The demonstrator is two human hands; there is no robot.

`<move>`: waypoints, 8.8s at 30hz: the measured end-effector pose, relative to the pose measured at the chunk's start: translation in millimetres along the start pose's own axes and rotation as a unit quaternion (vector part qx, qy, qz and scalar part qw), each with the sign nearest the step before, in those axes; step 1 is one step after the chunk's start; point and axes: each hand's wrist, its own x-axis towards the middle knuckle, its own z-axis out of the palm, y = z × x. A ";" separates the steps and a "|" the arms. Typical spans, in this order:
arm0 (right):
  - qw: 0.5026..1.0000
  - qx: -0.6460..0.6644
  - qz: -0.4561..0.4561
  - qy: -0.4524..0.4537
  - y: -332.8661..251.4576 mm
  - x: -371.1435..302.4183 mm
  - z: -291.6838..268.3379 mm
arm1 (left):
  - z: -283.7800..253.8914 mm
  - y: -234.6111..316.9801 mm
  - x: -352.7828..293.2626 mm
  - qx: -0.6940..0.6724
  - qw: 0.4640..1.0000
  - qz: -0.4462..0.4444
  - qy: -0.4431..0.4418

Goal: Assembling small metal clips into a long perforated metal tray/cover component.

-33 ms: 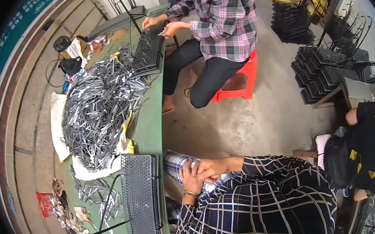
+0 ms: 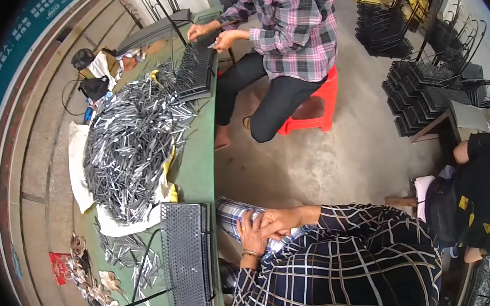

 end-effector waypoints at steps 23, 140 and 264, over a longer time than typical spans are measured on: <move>0.972 -0.175 -0.094 0.128 -49.5 40.6 -57.0 | 0.5 1.1 -3.1 -0.014 1.000 -0.012 0.014; 0.948 -0.137 0.067 0.279 48.2 -35.2 -112.8 | 0.2 7.2 -4.8 -0.016 1.000 -0.008 0.007; 0.861 0.069 -0.243 0.442 -43.3 -46.7 -134.6 | -5.1 8.9 -3.0 -0.040 0.999 -0.014 0.009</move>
